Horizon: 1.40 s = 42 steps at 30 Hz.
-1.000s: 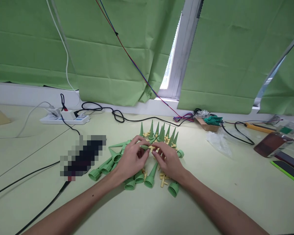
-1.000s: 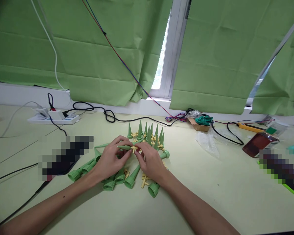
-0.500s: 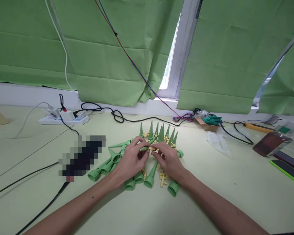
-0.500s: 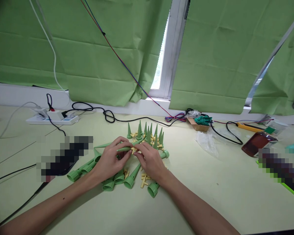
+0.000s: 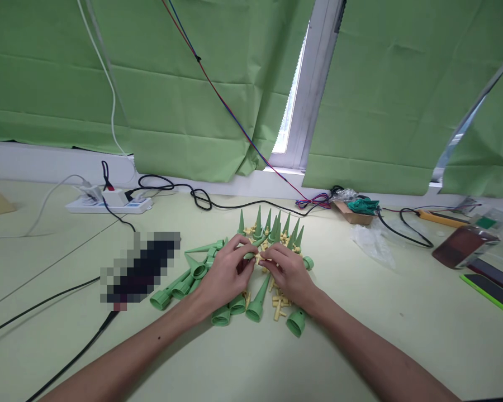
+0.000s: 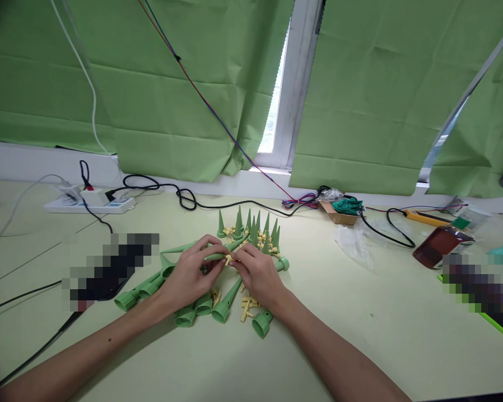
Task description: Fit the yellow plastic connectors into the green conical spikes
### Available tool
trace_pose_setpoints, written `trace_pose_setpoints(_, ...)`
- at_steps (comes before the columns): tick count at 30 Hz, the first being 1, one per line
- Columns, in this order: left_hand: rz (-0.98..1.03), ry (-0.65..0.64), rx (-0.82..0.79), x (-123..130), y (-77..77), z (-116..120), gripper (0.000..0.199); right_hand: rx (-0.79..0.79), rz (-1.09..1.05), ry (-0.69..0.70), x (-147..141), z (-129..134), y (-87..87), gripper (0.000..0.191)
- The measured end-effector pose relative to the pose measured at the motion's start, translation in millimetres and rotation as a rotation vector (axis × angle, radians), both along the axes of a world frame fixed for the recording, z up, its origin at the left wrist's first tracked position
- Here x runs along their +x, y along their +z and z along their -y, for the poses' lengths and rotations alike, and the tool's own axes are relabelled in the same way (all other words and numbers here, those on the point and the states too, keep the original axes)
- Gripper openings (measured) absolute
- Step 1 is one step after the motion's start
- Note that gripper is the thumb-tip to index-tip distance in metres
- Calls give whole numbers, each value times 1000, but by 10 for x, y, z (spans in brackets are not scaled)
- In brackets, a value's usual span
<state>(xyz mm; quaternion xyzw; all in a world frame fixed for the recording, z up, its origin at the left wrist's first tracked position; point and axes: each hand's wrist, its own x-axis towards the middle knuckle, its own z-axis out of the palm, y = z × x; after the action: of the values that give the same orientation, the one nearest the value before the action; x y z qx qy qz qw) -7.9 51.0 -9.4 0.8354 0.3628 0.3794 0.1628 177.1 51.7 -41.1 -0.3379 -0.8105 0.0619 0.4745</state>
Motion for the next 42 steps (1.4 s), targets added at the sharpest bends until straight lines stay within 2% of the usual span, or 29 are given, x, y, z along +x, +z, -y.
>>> trace_pose_setpoints(20, -52, -56, 163, -5, -16, -2, 18, -52, 16, -61, -31, 69, 67, 16)
trace_pose_setpoints(42, -92, -67, 171, -8, -16, 4, 18, -136, 24, -54, -83, 95, 65, 24)
